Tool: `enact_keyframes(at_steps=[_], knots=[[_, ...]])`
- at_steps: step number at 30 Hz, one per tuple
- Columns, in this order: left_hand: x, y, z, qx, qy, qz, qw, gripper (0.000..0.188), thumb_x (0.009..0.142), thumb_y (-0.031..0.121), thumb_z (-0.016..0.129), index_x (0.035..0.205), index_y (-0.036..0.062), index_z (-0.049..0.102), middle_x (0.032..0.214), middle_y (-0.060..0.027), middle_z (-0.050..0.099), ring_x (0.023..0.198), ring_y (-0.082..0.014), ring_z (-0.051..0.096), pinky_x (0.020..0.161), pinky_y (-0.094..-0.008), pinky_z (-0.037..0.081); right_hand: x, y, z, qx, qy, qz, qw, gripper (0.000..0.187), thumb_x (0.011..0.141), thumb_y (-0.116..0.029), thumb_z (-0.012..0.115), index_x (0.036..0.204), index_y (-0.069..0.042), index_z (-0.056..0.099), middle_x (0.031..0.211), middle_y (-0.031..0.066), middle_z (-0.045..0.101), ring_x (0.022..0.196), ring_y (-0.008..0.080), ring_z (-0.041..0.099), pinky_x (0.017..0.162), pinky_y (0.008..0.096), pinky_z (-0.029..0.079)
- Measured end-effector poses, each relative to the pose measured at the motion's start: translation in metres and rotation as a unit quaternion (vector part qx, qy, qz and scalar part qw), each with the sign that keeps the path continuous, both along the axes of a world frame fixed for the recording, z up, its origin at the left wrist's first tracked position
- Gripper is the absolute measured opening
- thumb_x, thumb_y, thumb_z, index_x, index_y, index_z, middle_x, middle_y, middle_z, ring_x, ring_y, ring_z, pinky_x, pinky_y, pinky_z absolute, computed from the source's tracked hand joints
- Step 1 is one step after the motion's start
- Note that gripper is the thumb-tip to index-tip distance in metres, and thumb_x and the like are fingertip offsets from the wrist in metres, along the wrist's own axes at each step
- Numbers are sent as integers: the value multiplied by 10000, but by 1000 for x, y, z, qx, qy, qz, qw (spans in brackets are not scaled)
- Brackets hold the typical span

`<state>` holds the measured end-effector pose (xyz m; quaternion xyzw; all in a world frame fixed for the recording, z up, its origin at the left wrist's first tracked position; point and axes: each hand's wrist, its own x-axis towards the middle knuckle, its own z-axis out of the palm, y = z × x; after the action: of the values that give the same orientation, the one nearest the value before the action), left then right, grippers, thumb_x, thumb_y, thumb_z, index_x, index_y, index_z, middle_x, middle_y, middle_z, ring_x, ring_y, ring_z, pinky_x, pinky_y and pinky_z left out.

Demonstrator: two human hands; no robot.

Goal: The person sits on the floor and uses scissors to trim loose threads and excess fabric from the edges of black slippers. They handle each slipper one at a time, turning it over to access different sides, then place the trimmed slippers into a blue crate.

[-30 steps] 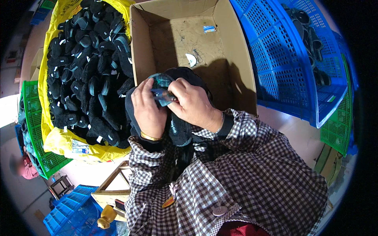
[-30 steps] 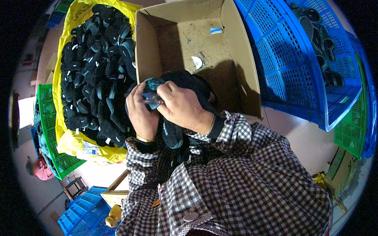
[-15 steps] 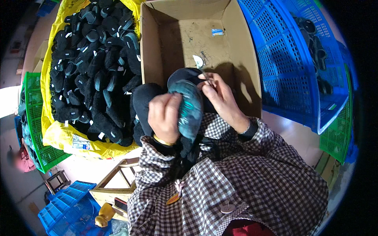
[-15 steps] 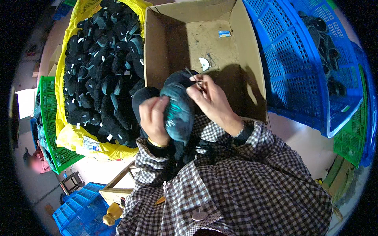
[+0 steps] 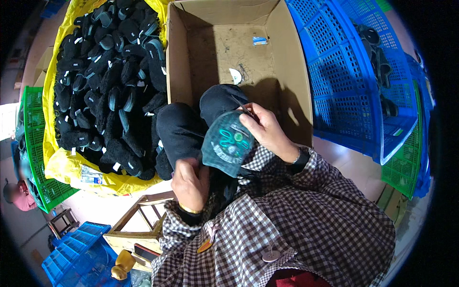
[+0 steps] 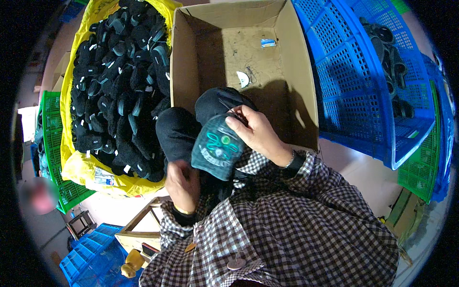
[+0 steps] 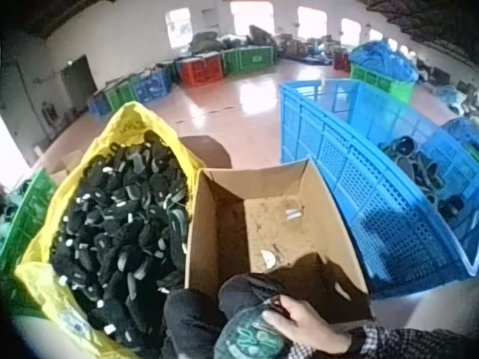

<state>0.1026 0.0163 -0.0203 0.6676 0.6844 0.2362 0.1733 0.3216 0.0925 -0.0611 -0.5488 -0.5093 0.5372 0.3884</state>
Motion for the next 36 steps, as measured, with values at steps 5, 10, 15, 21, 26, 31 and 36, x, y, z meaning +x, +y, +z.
enact_keyframes(at_steps=[5,10,15,21,26,31,36], knots=[[10,-12,-1,-12,-23,-251,968,390,734,0,618,1122,-36,602,1149,-242,566,1097,-384,548,922,-439,477,2,2,-4,16,15,-9,1000,405,997,-361,514,973,34,602,753,89,581,727,109,543,673,292,462],[25,37,-23,-14,-28,-391,920,432,913,108,441,1334,31,494,1369,-167,487,1293,-334,436,1114,-440,312,1,0,-2,14,-43,17,999,438,1018,-388,447,939,23,579,716,99,546,680,129,512,643,316,453],[50,69,-39,13,-10,-429,903,433,961,192,406,1375,80,464,1386,-144,476,1288,-310,441,1109,-427,323,-5,-2,-1,64,-36,-48,996,430,1029,-380,412,920,9,559,684,102,492,634,155,458,619,328,435],[62,84,-20,13,-78,-387,919,328,922,195,439,1176,50,588,1161,-148,599,1123,-301,548,1010,-429,402,-12,-2,-2,38,-21,-85,995,361,1014,-322,463,860,-5,541,645,119,453,580,184,449,582,340,414],[61,71,-14,-34,-52,-363,930,225,850,237,535,933,77,670,930,-106,655,867,-282,602,775,-399,475,-29,-12,21,2,-123,-85,989,267,921,-271,619,924,-5,621,761,224,620,693,382,631,611,401,481],[42,64,-28,-3,-198,-346,917,205,889,135,467,965,48,637,988,-125,639,920,-274,593,810,-369,486,-35,-9,19,39,-134,-59,988,284,937,-269,583,886,9,609,773,237,613,717,407,609,623,417,472],[56,90,18,-12,-111,-400,910,240,927,117,441,1067,31,616,1102,-142,623,1059,-299,575,932,-383,464,-16,0,15,51,-145,-72,986,306,982,-265,474,911,18,566,777,252,579,703,427,565,625,449,434]])
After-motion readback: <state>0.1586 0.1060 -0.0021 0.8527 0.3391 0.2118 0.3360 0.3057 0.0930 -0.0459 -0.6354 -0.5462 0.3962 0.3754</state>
